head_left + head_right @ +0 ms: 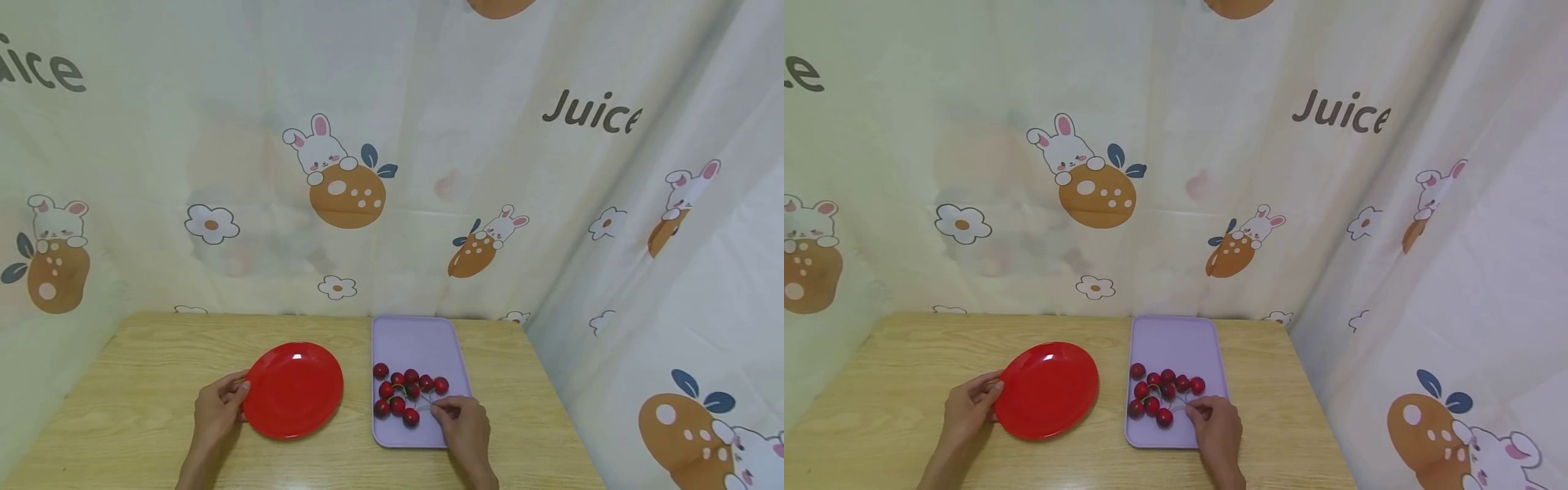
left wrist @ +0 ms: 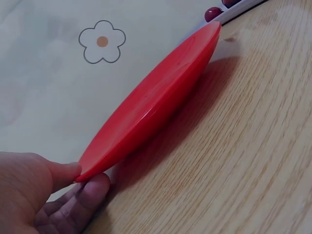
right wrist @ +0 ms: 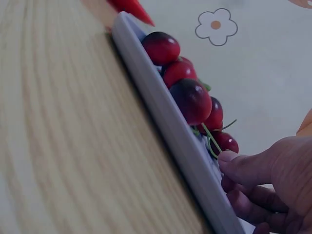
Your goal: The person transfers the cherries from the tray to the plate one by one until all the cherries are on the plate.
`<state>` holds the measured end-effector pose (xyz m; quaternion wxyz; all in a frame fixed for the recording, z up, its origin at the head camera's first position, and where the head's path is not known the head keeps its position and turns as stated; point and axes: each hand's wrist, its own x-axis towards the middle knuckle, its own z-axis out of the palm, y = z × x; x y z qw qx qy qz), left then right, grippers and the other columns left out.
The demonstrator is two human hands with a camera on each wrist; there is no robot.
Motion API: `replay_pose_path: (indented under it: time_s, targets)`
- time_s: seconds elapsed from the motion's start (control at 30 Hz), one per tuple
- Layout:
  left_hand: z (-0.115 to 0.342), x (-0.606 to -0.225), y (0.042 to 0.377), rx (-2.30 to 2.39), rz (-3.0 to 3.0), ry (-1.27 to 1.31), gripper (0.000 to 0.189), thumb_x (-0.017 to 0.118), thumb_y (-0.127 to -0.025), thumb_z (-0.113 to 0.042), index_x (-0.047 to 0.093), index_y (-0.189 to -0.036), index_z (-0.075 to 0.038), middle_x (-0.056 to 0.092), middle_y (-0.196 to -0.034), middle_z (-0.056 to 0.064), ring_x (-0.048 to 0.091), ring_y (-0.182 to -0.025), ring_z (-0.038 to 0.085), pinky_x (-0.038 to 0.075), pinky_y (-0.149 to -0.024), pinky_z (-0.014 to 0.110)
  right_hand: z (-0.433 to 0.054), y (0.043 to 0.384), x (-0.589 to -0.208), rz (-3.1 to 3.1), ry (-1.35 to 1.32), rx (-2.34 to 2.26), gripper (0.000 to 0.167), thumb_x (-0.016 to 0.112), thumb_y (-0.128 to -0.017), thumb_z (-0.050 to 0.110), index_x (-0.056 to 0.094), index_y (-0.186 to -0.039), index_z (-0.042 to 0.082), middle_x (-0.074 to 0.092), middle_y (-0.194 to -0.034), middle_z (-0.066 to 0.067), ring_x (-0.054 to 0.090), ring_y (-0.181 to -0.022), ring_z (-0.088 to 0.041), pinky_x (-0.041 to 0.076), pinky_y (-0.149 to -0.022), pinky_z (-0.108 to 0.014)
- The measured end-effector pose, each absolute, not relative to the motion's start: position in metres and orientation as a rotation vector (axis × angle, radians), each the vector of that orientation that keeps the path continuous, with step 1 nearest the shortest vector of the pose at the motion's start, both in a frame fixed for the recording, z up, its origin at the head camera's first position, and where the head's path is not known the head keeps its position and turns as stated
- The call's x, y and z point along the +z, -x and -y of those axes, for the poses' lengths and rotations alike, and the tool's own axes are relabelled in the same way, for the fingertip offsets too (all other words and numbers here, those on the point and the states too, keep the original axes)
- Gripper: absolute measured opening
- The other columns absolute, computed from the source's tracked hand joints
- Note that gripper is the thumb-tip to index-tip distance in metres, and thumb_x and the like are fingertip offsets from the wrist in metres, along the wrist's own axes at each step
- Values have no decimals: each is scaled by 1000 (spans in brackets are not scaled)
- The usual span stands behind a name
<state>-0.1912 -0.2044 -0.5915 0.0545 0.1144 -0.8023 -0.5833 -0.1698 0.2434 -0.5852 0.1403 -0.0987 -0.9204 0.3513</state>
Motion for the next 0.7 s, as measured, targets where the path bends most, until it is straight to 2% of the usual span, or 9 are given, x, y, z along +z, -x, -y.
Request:
replay_pose_path:
  time_s: [0.2,0.37,0.57,0.7]
  targets:
    - [205,-591,191,-1781,2431,-359,36,67,-107,-3,67,-142,6,77,-115,25,69,-67,4,67,-56,29,-243,172,-582,2618,346,1131,7,93,-83,13,88,-88,14,78,-76,1,59,-65,-6,45,-57,-20]
    - [205,-591,190,-1773,2450,-373,37,67,-107,-5,67,-143,5,77,-118,25,70,-69,4,67,-57,27,-243,172,-579,2569,442,1277,9,93,-81,11,87,-87,9,82,-85,-6,64,-71,-8,49,-66,-18]
    - [204,-591,191,-1788,2434,-385,37,67,-108,-5,67,-143,5,77,-122,27,69,-69,4,67,-57,28,-244,171,-569,2509,654,1477,11,92,-80,13,86,-88,7,82,-86,-4,67,-87,-13,47,-89,-32]
    - [203,-590,190,-1765,2445,-378,36,67,-108,-5,67,-142,5,77,-122,27,69,-69,3,66,-57,27,-243,170,-564,2469,709,1567,15,92,-81,13,85,-91,3,82,-90,-6,66,-96,-20,46,-96,-41]
